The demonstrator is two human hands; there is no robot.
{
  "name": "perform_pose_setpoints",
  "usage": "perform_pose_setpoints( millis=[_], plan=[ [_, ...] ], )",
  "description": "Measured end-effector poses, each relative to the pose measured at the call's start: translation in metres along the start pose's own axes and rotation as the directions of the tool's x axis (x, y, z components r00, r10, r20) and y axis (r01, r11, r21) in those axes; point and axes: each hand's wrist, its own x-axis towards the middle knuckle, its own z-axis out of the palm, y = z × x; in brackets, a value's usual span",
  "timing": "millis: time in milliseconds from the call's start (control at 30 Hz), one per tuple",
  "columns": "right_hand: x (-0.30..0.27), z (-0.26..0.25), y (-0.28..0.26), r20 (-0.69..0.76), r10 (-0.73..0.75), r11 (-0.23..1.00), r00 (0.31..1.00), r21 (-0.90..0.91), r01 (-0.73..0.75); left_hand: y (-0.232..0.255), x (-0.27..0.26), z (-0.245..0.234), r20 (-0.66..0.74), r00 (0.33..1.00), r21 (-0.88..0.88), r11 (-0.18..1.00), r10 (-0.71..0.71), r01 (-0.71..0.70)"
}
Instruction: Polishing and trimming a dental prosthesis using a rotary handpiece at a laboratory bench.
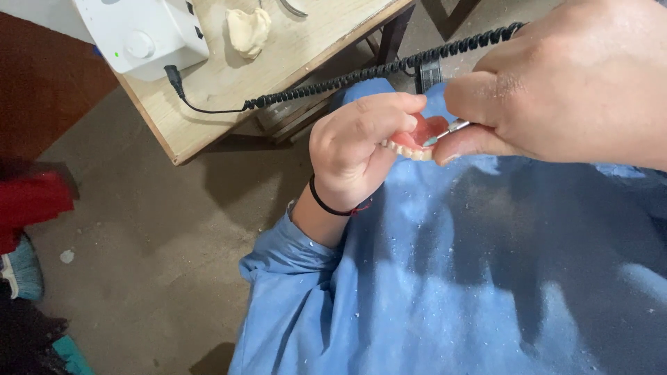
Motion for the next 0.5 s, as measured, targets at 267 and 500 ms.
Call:
perform_pose_setpoints(
  millis=[267,500],
  plan=[
    [-0.007,0.007,-0.008,-0.042,0.015,1.0,0.999,-0.006,-0.015,-0.001,0.013,-0.016,0.13,0.98,-0.038,0.988,0.152,-0.148],
    [-0.01,0.01,-0.007,-0.064,-0.015,0.999,0.998,0.051,0.018,-0.001,0.02,-0.017,0.181,0.97,-0.08,0.985,0.164,-0.152]
  ],
)
